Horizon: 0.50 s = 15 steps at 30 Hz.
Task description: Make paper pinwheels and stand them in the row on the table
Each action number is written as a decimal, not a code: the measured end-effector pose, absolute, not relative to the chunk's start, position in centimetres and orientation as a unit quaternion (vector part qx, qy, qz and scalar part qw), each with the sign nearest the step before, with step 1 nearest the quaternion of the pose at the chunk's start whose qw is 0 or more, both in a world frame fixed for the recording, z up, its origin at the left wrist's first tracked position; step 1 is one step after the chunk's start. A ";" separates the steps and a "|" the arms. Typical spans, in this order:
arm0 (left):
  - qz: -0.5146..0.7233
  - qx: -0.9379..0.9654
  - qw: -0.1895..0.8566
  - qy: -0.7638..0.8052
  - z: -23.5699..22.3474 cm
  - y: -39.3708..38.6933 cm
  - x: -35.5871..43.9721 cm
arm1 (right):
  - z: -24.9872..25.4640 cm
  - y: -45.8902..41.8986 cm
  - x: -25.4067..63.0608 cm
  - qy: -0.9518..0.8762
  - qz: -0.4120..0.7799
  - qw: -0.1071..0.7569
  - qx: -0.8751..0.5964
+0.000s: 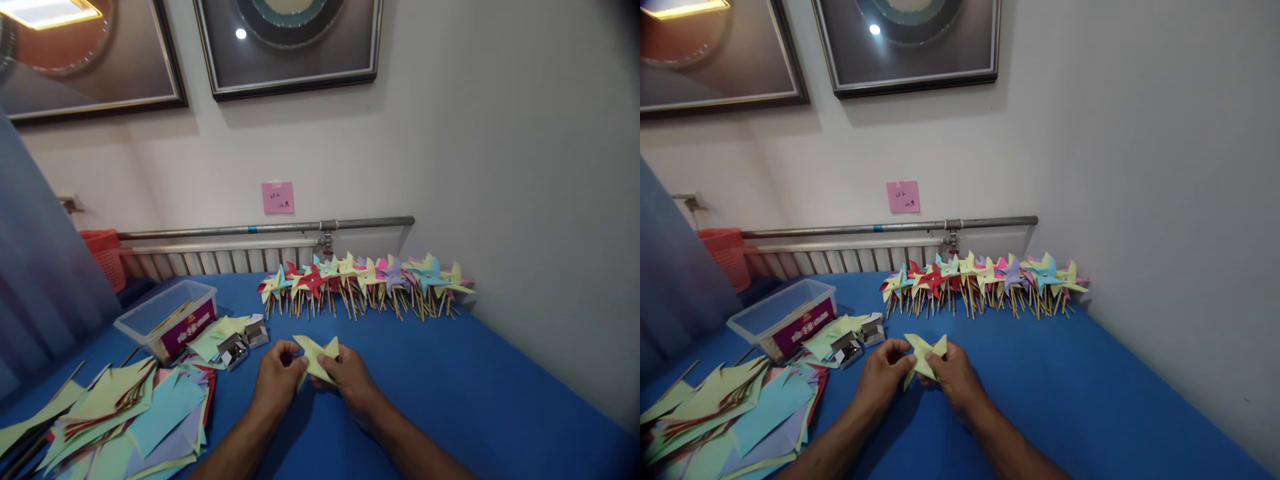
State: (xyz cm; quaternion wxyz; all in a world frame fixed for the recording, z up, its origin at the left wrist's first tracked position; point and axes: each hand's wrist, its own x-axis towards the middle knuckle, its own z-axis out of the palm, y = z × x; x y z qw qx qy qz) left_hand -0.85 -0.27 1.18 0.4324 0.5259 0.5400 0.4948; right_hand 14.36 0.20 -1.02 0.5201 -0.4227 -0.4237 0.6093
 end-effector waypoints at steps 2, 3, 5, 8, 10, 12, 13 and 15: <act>0.505 0.527 0.439 0.524 1.0 -0.2 -0.9 | -1.0 0.2 14.4 -0.419 0.602 0.525 -0.432; 0.510 0.535 0.434 0.515 0.9 -0.2 -0.8 | -1.0 0.3 14.4 -0.419 0.599 0.526 -0.435; 0.511 0.566 0.410 0.499 0.9 -0.3 -0.8 | -1.1 0.3 14.5 -0.427 0.594 0.526 -0.434; 0.500 0.612 0.365 0.493 0.9 -0.6 -0.7 | -1.1 0.3 14.5 -0.460 0.582 0.521 -0.423; 0.495 0.624 0.350 0.494 1.0 -0.7 -0.6 | -1.0 0.2 14.4 -0.482 0.570 0.516 -0.421; 0.496 0.627 0.341 0.495 1.2 -0.8 -0.6 | -0.9 0.2 14.3 -0.492 0.560 0.510 -0.429; 0.493 0.630 0.340 0.494 1.3 -0.9 -0.5 | -0.9 0.2 14.3 -0.495 0.555 0.507 -0.436; 0.484 0.636 0.341 0.495 1.5 -1.0 -0.5 | -1.0 0.2 14.3 -0.502 0.545 0.501 -0.446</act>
